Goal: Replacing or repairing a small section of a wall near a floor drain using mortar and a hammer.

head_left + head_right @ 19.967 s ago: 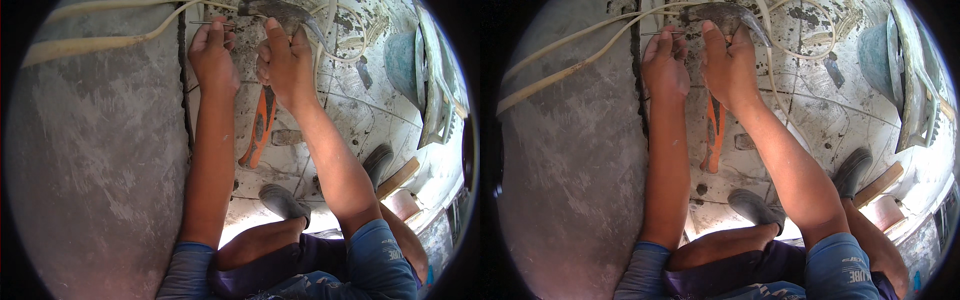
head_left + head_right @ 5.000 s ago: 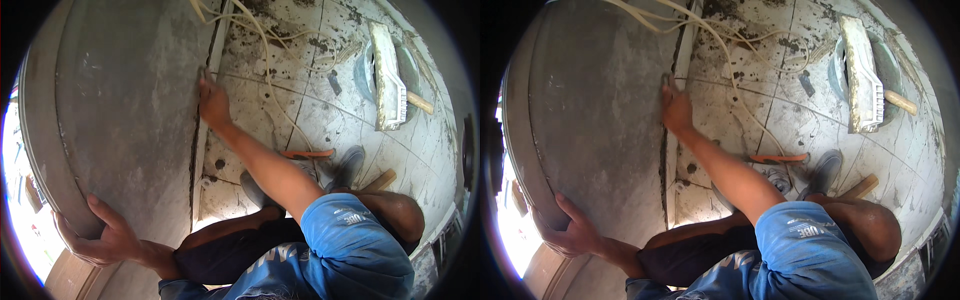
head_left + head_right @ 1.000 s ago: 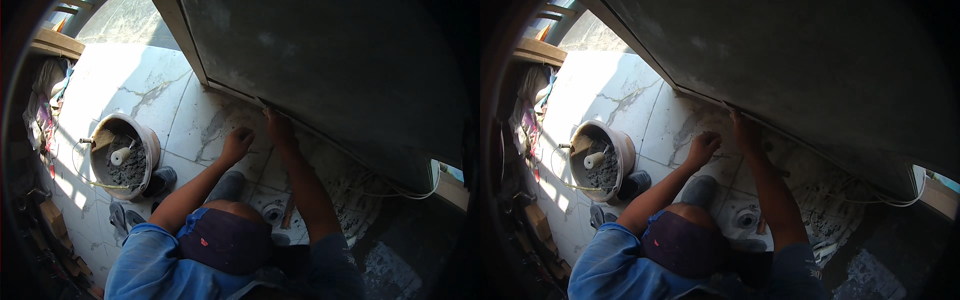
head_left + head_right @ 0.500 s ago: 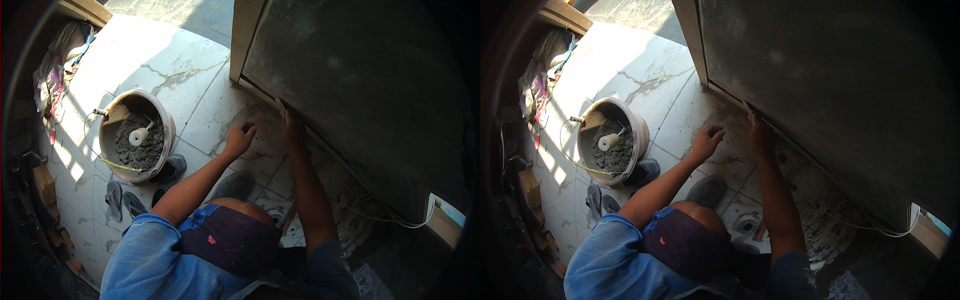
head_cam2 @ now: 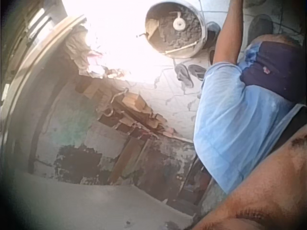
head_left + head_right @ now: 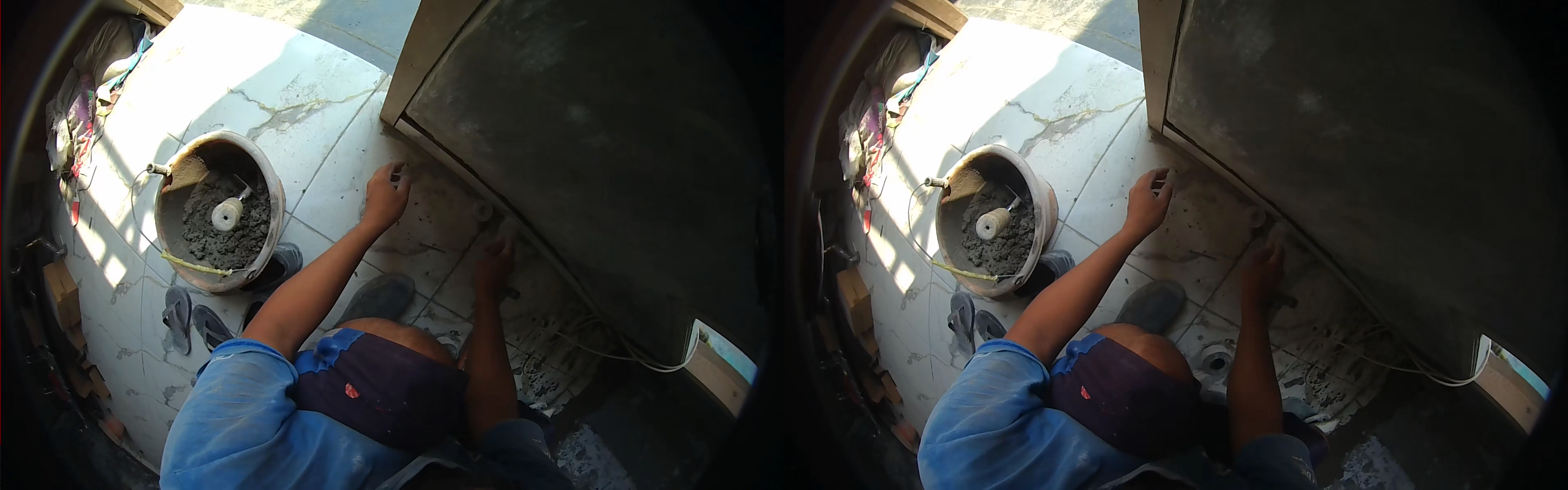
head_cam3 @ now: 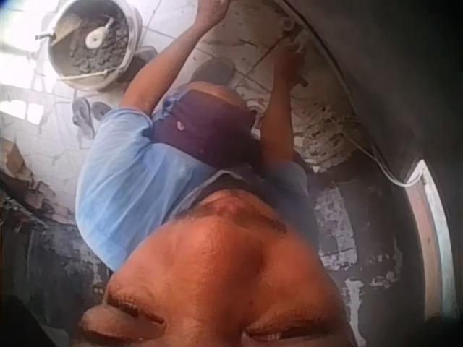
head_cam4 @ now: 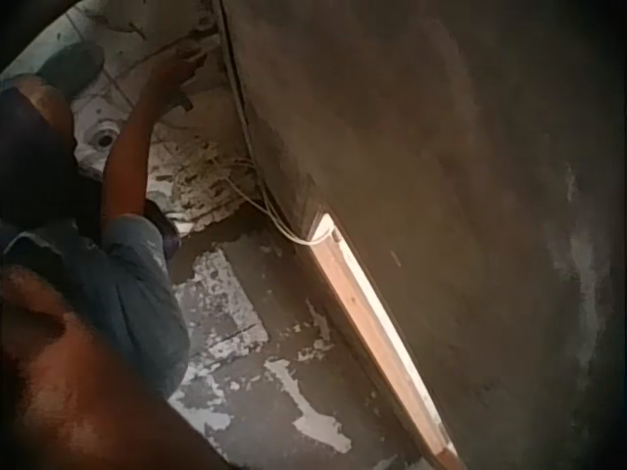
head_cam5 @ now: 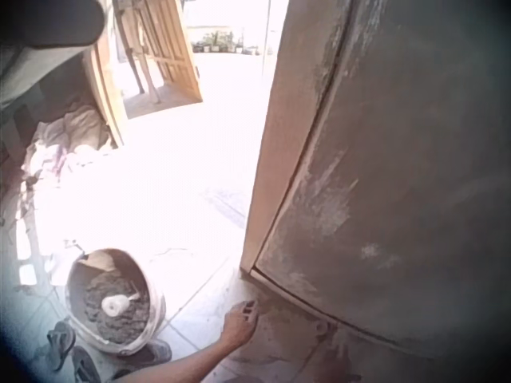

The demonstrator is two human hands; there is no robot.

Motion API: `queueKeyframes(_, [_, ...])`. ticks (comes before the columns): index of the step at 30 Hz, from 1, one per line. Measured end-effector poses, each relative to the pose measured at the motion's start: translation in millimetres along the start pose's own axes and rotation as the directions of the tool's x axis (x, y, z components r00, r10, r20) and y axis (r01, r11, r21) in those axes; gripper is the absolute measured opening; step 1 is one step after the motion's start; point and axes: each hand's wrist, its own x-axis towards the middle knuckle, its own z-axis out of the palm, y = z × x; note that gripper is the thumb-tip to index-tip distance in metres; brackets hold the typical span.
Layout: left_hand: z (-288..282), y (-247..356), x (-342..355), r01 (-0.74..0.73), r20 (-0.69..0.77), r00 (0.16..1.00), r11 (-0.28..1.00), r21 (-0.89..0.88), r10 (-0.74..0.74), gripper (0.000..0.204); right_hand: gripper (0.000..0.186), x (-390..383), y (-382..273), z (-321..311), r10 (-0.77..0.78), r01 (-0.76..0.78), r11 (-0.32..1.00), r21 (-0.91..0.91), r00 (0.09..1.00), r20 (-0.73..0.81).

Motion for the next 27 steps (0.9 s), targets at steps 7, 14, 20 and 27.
queueKeyframes(7, [58.9, -5.4, 80.1, -0.002, -0.135, 0.985, 0.783, -0.622, -0.105, 0.077, 0.025, -50.4, 36.3, -10.4, 0.117, -0.117, 0.993, -0.015, 0.966, 0.232])
queueKeyframes(14, [57.2, -17.3, 77.5, 0.043, 0.036, 0.999, 0.724, -0.688, -0.025, 0.084, 0.022, -55.0, 8.7, -19.5, 0.192, -0.266, 0.940, 0.212, 0.930, 0.314])
queueKeyframes(20, [62.0, -4.6, 85.3, 0.013, -0.138, 0.988, 0.937, -0.350, -0.065, 0.087, 0.031, -55.5, 6.7, -29.4, 0.232, -0.308, 0.936, 0.168, 0.902, 0.363])
queueKeyframes(27, [48.0, -10.6, 43.9, -0.074, 0.194, 0.971, 0.950, -0.303, 0.138, 0.070, 0.046, -52.6, 13.3, -29.3, -0.079, 0.096, 0.992, -0.082, 0.979, 0.189])
